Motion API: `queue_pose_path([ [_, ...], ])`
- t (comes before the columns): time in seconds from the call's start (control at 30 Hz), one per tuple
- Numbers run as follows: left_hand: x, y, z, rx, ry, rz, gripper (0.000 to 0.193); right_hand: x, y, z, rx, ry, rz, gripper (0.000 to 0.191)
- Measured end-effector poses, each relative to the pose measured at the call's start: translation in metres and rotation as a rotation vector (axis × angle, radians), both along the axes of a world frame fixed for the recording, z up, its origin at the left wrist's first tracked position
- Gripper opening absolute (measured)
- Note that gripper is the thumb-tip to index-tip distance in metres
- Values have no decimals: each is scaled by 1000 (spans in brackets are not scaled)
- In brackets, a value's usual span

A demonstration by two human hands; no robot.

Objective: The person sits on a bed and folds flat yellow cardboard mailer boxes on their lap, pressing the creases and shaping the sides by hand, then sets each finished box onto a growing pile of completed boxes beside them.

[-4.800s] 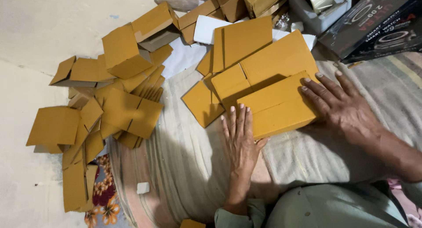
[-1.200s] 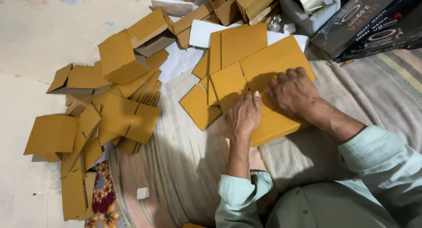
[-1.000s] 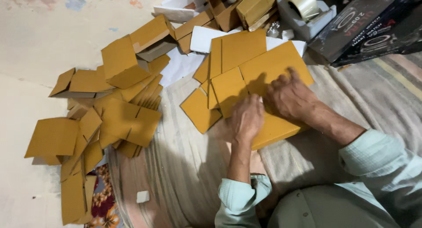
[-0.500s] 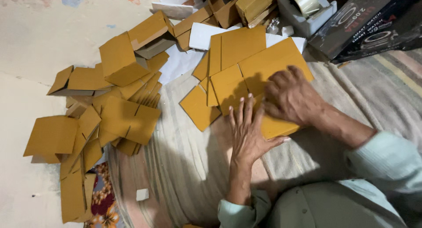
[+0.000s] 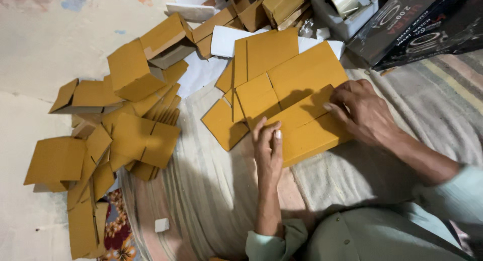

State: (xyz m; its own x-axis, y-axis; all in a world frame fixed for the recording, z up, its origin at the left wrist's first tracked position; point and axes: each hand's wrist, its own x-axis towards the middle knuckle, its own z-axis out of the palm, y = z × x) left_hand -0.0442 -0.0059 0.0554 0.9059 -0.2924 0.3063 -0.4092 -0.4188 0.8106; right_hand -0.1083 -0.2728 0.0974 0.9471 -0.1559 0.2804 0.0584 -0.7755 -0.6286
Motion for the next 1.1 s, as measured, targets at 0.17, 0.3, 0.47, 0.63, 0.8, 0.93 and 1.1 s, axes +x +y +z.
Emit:
queue_pose_path([
  [0.17, 14, -13, 10, 33, 129, 142, 52, 25, 11, -3, -179, 46, -136, 51],
  [0.3, 1, -30, 30, 628, 123, 113, 59, 26, 36, -4, -564, -80, -142, 63],
  [0.47, -4, -57, 38, 790, -164, 108, 60, 35, 56, -5, -691, 134, 45, 71],
  [0.63, 6, -17, 47, 734, 34, 207, 61, 26, 26, -5, -617, -14, -112, 70],
  [0.8, 6, -40, 43, 904, -40, 216, 63, 42, 58, -10, -766, 105, -99, 72],
  [0.93, 11, -56, 45, 882, 29, 158, 62, 53, 59, -11, -687, 51, -6, 69],
  [1.1, 14, -26, 62, 851, 183, 234, 61, 37, 21, -3, -741, 131, -188, 65],
])
